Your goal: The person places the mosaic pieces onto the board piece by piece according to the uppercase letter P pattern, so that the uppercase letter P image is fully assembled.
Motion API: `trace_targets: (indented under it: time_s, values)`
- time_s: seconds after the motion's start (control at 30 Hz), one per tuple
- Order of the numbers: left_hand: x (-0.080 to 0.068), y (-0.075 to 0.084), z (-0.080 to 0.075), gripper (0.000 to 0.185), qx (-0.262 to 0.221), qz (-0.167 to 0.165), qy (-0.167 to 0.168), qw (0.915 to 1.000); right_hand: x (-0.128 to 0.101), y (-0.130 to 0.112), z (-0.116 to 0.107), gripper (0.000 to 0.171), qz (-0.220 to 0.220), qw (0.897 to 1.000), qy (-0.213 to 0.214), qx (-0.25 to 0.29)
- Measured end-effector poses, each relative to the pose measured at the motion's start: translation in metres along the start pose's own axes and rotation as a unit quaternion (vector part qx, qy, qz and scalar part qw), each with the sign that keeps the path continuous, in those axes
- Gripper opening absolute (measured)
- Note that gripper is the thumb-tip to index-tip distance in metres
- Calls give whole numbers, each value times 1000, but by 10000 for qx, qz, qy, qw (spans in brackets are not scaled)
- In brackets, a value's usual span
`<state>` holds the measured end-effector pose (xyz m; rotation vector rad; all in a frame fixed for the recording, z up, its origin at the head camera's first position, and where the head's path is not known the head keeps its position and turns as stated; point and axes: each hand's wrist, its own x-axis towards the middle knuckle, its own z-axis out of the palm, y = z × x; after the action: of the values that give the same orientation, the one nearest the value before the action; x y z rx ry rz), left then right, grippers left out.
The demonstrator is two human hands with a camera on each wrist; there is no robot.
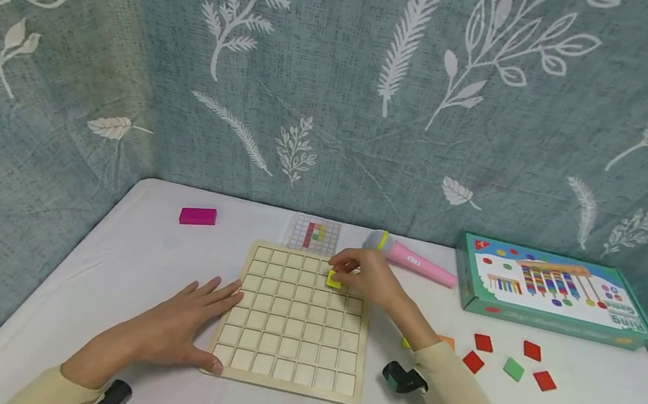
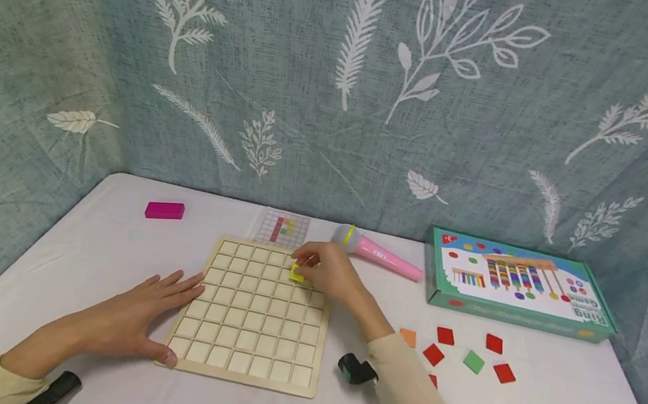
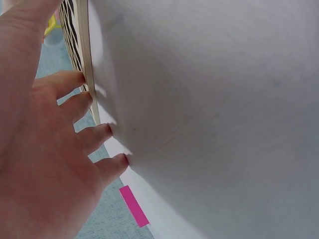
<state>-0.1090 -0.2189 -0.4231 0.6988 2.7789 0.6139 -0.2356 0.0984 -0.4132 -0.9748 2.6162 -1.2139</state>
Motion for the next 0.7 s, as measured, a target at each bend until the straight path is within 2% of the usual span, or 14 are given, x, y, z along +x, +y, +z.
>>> trace_targets:
  time_s: [0.47,0.7]
  values:
    - [1,0,0,110,-52,75,17,10000,8,-9,17,13,118,9993,50,-352]
    - [1,-1,-2,111,24,126,57,9999,8,-10,20,33,299,9992,74,-260]
